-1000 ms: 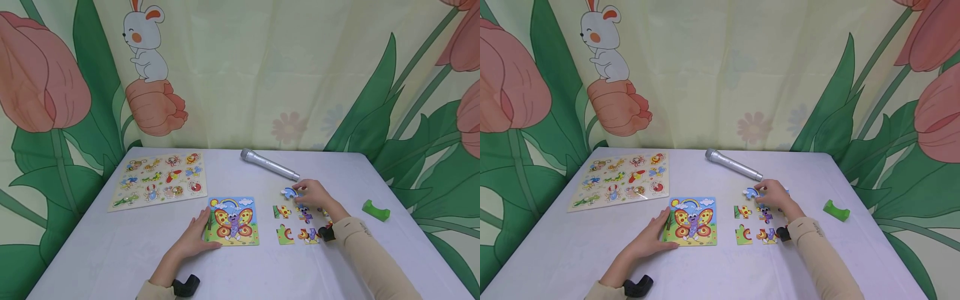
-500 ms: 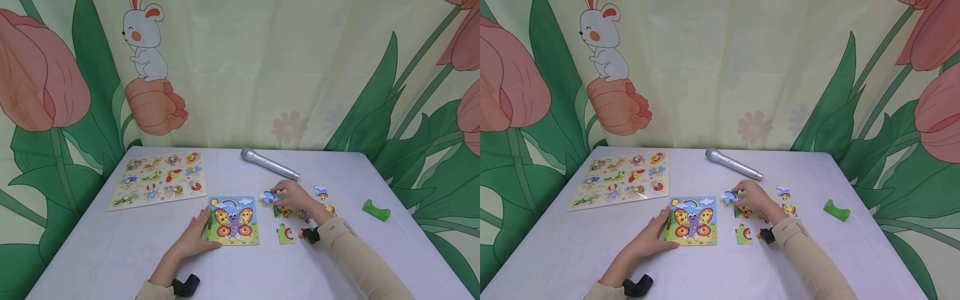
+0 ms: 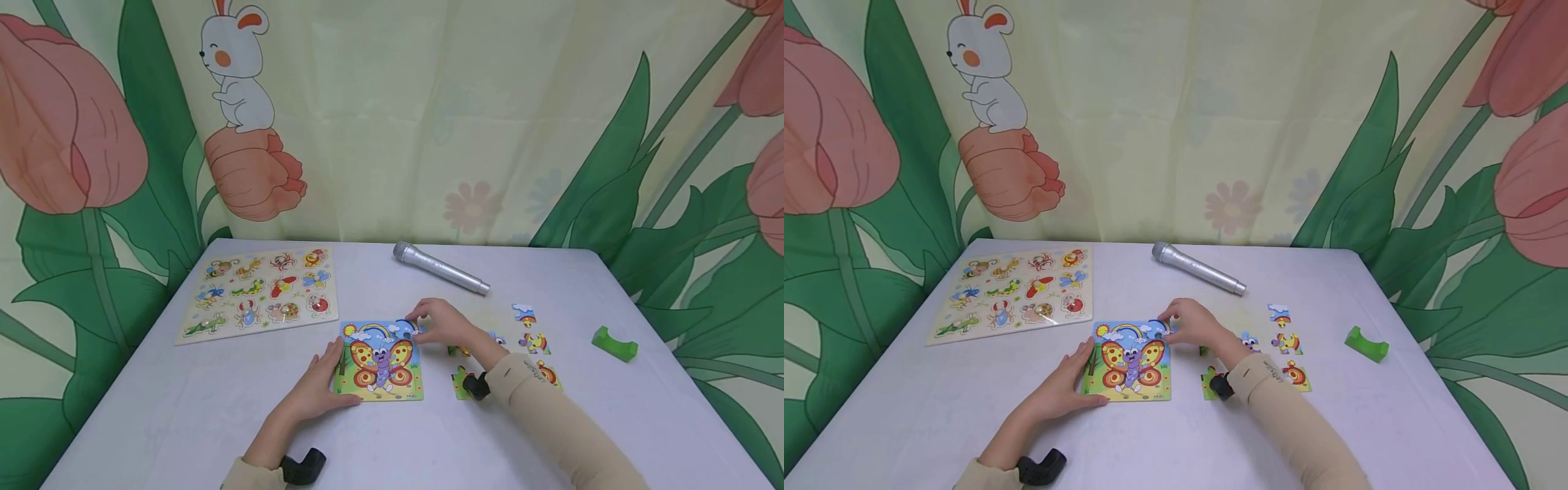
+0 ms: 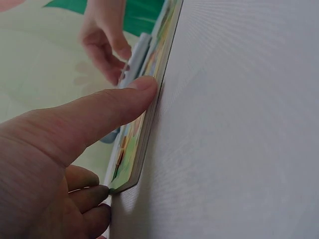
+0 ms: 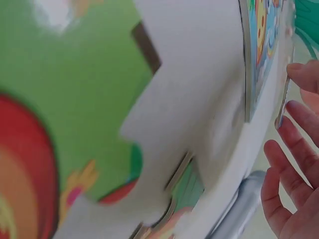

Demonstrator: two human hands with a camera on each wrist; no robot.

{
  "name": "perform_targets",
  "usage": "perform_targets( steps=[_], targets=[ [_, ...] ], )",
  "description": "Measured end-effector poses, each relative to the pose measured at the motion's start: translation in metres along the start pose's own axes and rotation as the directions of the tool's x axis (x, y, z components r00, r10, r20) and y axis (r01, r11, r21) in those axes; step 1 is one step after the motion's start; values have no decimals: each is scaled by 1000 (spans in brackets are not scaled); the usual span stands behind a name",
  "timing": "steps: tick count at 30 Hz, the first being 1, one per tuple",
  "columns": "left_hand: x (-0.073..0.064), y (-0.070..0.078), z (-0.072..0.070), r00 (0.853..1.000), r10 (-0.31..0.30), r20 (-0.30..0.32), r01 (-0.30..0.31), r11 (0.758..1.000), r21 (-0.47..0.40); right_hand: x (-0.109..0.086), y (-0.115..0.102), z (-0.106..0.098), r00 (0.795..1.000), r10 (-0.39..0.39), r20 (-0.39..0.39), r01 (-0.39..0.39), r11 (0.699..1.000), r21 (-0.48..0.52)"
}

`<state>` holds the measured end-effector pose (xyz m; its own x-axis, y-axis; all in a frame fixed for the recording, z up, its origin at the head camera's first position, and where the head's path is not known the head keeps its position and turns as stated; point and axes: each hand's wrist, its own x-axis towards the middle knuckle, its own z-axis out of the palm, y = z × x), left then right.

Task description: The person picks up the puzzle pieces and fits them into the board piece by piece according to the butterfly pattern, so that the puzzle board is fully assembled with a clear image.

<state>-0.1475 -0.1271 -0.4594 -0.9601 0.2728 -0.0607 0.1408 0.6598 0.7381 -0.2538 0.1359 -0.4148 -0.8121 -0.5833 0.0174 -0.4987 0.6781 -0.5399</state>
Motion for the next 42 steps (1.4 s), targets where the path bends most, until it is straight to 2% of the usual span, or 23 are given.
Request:
perform_targets(
  steps=[8,18,25,29,42],
  targets=[
    [0,0,-1,1000,1,-1,-1,1000,6,17,-13,12,998,-65,24,65,998,-22],
    [-1,-1,0,1000,-5,6,5,1000,25,30,-26,24,994,-64,84,68,997,-47],
    [0,-1,0,1000,-2,4,2,1000,26,33,-33,30,993,-20,118,35,991,-131],
    [0,-2,0,1000,9,3,-9,1000,22,34,-34,33,994,2,108,14,989,-146],
    [1,-2,-1,1000,-2,6,2,1000,16,35,-32,35,995,-16,98,29,990,-140]
  ],
)
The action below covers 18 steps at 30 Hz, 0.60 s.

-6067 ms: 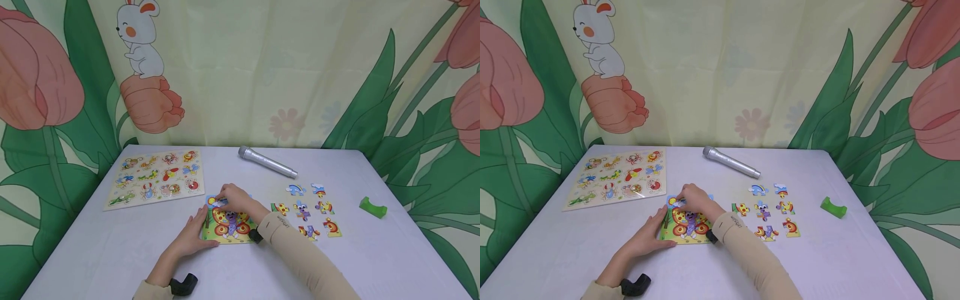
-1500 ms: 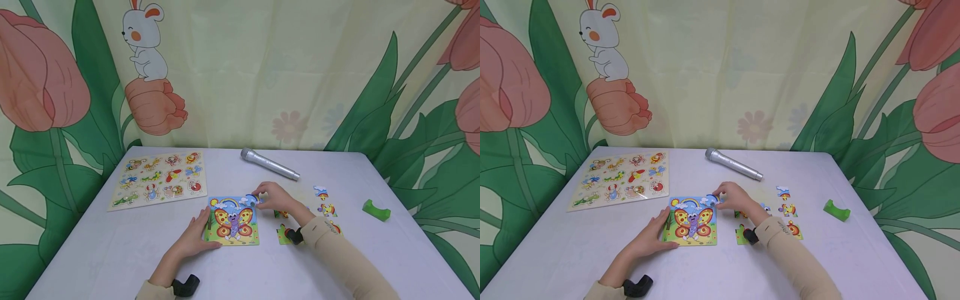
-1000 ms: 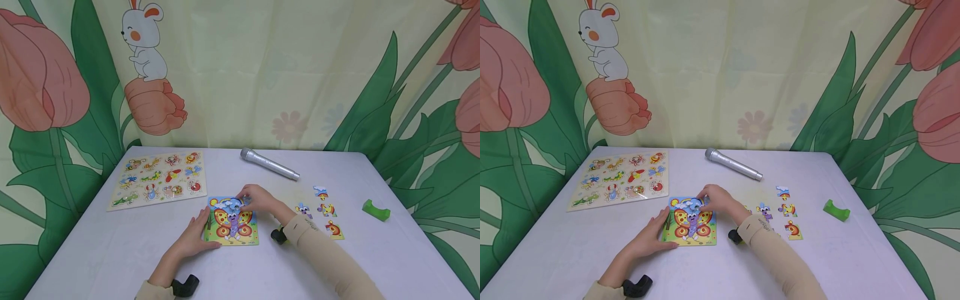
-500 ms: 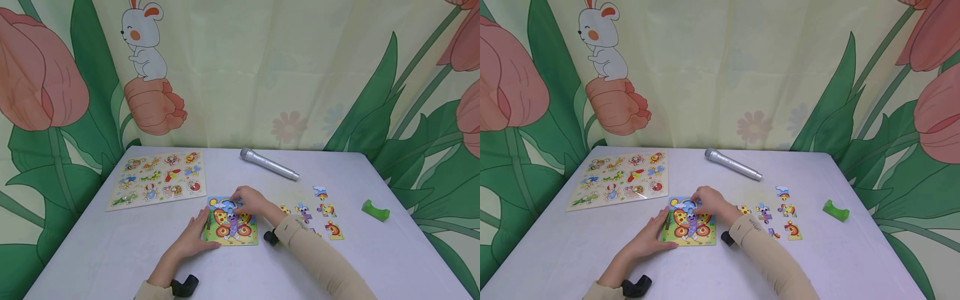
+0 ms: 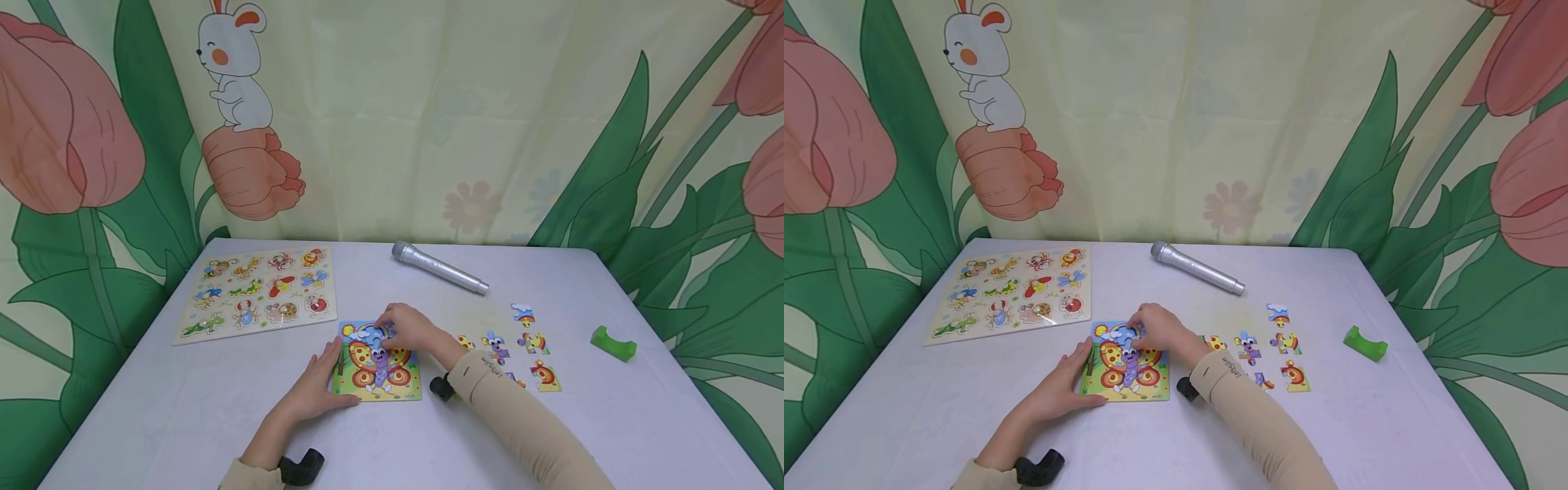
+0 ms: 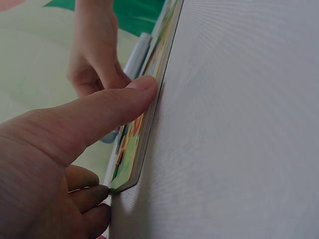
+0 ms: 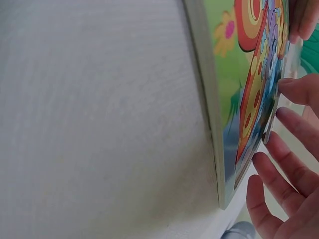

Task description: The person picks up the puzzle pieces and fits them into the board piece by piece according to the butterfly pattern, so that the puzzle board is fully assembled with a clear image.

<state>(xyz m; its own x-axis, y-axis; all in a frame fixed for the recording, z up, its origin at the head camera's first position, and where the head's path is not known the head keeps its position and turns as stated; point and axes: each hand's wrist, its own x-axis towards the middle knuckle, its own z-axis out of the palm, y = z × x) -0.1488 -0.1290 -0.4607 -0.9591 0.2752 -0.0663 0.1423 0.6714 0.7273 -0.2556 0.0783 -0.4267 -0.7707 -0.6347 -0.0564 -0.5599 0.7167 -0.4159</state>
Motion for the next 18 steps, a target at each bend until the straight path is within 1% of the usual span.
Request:
perform_targets(
  steps=[6,18],
  targets=[
    [1,-1,1,1000,-9,1,9,1000,-6,1,-1,0,1000,1,10,-1,1000,-24],
    [1,-1,1,1000,-2,-4,2,1000,-19,-1,-6,0,999,22,24,-20,996,-88]
  ],
)
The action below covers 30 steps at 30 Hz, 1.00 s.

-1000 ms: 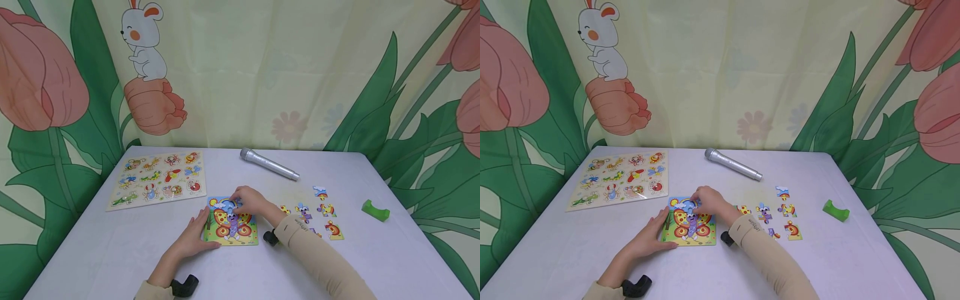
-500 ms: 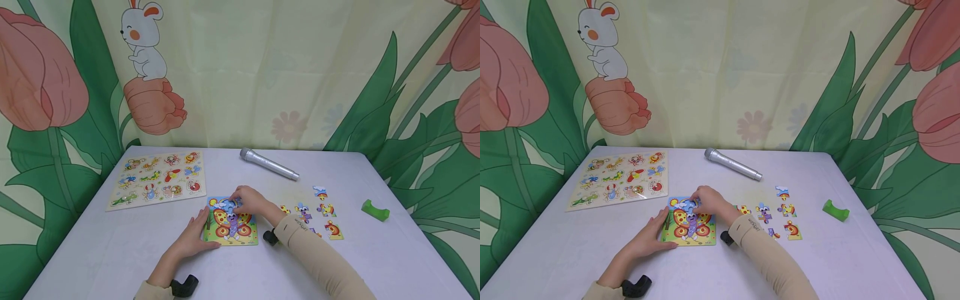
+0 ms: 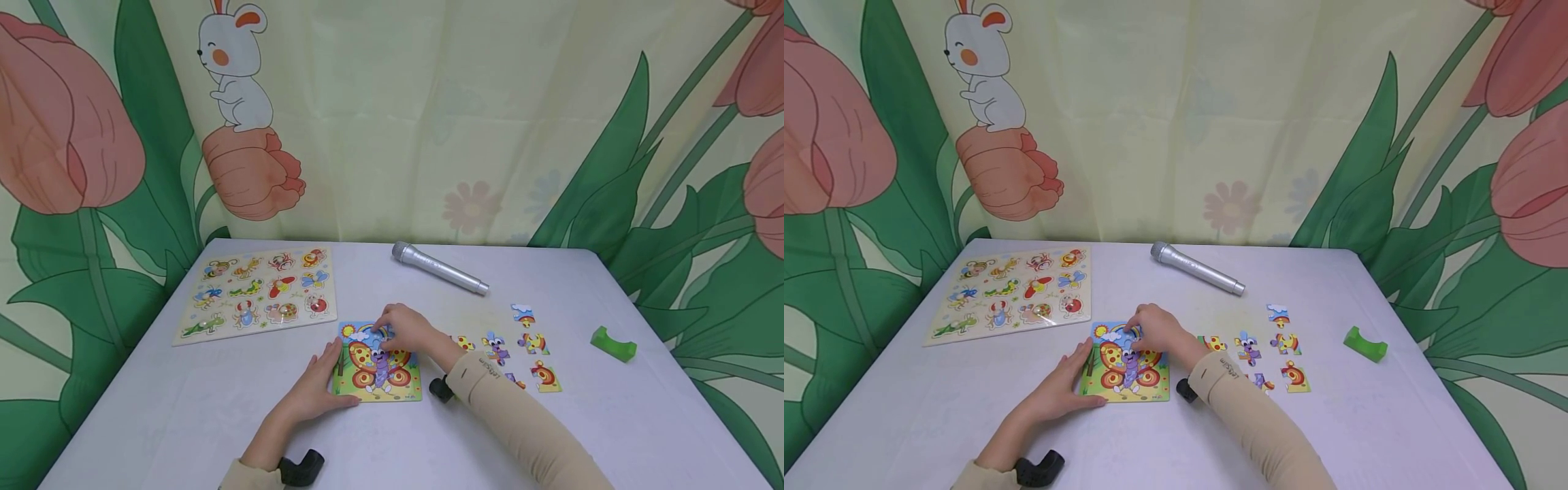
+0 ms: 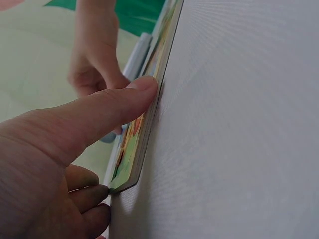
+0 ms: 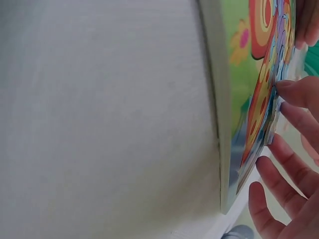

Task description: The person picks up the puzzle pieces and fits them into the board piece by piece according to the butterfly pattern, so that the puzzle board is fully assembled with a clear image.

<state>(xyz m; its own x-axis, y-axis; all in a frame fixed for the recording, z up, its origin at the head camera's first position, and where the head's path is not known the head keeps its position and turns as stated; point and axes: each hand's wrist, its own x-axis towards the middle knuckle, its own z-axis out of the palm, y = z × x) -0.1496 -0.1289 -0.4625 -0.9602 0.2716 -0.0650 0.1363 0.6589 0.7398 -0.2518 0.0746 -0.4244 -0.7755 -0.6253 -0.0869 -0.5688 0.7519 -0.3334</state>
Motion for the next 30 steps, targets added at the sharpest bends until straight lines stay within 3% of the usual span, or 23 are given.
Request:
perform_targets(
  steps=[14,23,30],
  targets=[
    [0,-2,1,1000,11,-2,-11,1000,0,0,1,3,1000,-3,-8,3,1000,7],
    [-1,-1,1,1000,9,-5,-9,1000,15,-4,7,0,998,-13,-58,21,990,138],
    [0,-1,1,1000,11,-10,-11,1000,12,-13,12,-13,989,-45,-140,81,962,262]
  ],
)
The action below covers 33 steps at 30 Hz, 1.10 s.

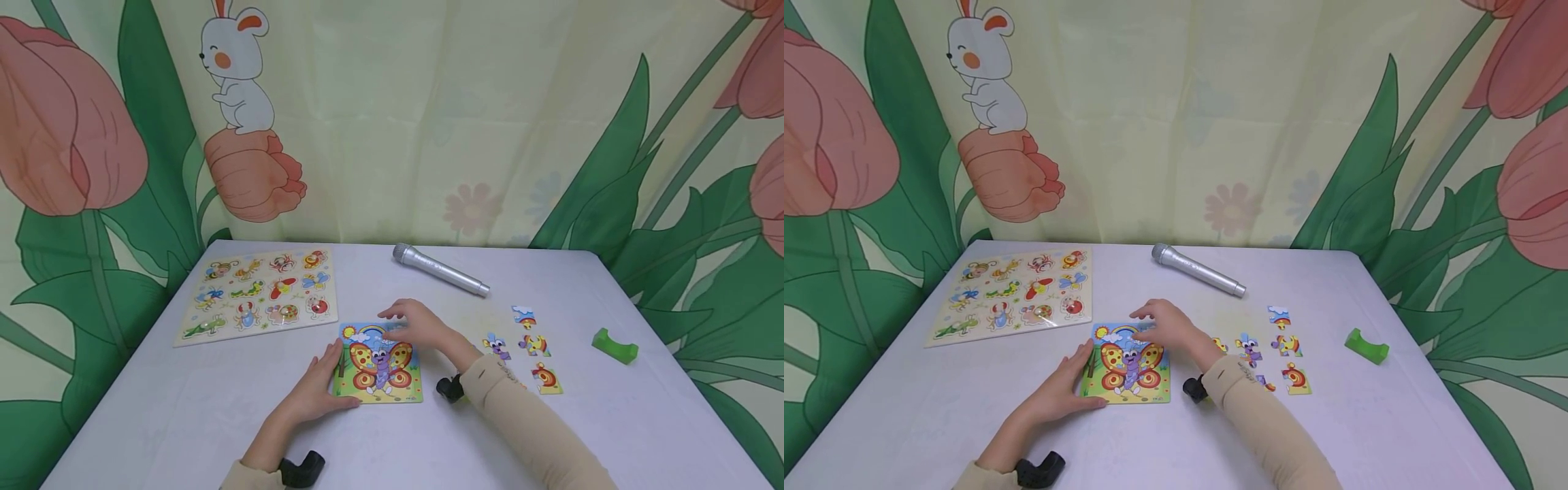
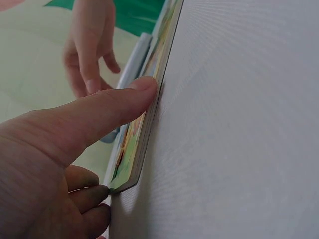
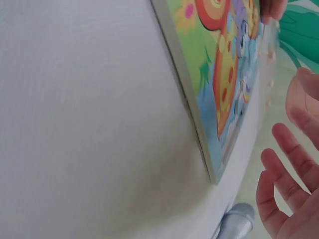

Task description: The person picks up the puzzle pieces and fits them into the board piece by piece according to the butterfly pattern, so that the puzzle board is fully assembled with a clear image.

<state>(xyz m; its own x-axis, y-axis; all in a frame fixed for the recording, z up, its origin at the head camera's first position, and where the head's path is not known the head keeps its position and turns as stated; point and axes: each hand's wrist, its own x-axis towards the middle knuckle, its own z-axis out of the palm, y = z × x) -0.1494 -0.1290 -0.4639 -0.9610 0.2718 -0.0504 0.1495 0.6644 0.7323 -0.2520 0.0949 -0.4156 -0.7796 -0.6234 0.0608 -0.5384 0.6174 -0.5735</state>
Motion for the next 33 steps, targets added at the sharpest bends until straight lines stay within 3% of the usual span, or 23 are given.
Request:
perform_targets(
  steps=[6,16,25,33],
  targets=[
    [-1,0,0,1000,0,0,0,1000,2,-12,12,-10,999,-8,-42,10,998,60],
    [-1,1,0,1000,-6,-2,6,1000,11,-42,35,-38,987,108,-120,-99,992,81],
    [-2,1,0,1000,5,2,-5,1000,9,-79,68,-59,967,167,-191,-156,985,69],
    [-3,3,0,1000,5,-5,-5,1000,8,-110,96,-80,932,272,-239,-270,962,42]
  ],
)
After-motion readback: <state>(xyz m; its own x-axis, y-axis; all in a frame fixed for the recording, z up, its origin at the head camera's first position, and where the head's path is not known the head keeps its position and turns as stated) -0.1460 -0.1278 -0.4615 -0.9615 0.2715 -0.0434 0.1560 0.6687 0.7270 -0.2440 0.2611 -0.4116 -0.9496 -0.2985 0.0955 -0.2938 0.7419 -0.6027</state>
